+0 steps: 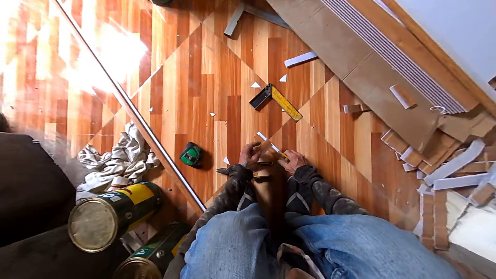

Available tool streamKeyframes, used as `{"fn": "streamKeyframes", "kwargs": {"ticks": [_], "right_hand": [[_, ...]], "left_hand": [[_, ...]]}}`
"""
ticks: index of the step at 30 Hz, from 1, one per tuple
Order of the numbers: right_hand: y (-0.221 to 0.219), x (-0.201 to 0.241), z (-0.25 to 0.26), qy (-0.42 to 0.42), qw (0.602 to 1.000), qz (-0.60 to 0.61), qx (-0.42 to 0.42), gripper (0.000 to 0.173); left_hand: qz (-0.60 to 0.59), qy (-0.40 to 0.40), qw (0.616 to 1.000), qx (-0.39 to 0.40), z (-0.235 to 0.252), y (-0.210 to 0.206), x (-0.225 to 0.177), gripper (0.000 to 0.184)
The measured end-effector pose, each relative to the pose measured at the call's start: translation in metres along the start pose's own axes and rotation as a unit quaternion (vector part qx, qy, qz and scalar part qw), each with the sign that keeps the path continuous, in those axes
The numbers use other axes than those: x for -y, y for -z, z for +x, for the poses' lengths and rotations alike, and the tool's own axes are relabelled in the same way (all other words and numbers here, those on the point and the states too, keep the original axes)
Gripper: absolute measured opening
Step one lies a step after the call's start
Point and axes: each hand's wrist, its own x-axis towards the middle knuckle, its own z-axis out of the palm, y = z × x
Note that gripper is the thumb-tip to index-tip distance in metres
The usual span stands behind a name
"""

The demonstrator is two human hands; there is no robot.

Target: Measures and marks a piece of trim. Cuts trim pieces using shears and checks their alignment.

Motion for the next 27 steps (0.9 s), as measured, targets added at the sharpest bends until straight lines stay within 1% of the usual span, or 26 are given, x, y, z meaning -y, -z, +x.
{"fn": "streamKeyframes", "kwargs": {"ticks": [3, 5, 7, 10, 12, 14, 16, 18, 20, 23, 24, 25, 27], "right_hand": [[-0.002, 0.002, 0.001, 0.016, 1.0, -0.016, -0.003, 0.047], [0.001, 0.002, 0.002, 0.022, 0.999, -0.035, 0.011, 0.045], [0.004, -0.006, 0.005, 0.045, 0.997, -0.057, 0.011, 0.04], [0.012, -0.018, 0.004, 0.08, 0.992, -0.096, 0.015, 0.036], [0.014, -0.029, 0.004, 0.09, 0.989, -0.112, 0.016, 0.035], [0.014, -0.039, 0.004, 0.101, 0.989, -0.103, 0.002, 0.031], [0.015, -0.047, 0.002, 0.119, 0.987, -0.106, -0.022, 0.029], [0.011, -0.061, 0.006, 0.141, 0.981, -0.107, -0.077, 0.026], [0.011, -0.074, 0.008, 0.14, 0.978, -0.102, -0.115, 0.026], [0.023, -0.081, 0.009, 0.114, 0.982, -0.097, -0.113, 0.03], [0.026, -0.082, 0.009, 0.113, 0.982, -0.097, -0.116, 0.03], [0.028, -0.082, 0.009, 0.114, 0.981, -0.096, -0.123, 0.03], [0.03, -0.082, 0.009, 0.113, 0.981, -0.093, -0.127, 0.029]], "left_hand": [[-0.071, 0.012, 0.997, -0.042, 0.003, 0.001, 0.002, 0.046], [-0.101, 0.016, 0.992, -0.069, 0.01, 0.008, 0.002, 0.037], [-0.12, 0.039, 0.987, -0.099, 0.019, 0.018, -0.001, 0.032], [-0.094, 0.065, 0.989, -0.094, 0.026, 0.035, -0.009, 0.029], [-0.062, 0.055, 0.994, -0.065, 0.026, 0.037, -0.004, 0.028], [-0.025, 0.047, 0.998, -0.024, 0.029, 0.034, 0.003, 0.031], [-0.007, 0.075, 0.997, -0.011, 0.041, 0.025, 0.0, 0.036], [0.019, 0.087, 0.996, 0.003, 0.05, 0.015, -0.001, 0.046], [0.073, 0.071, 0.994, 0.031, 0.057, 0.008, -0.002, 0.063], [0.152, 0.038, 0.986, 0.064, 0.066, 0.0, -0.01, 0.09], [0.174, 0.034, 0.981, 0.073, 0.069, -0.002, -0.013, 0.094], [0.191, 0.026, 0.978, 0.083, 0.072, -0.003, -0.015, 0.094], [0.186, 0.004, 0.977, 0.104, 0.076, -0.005, -0.017, 0.086]]}}
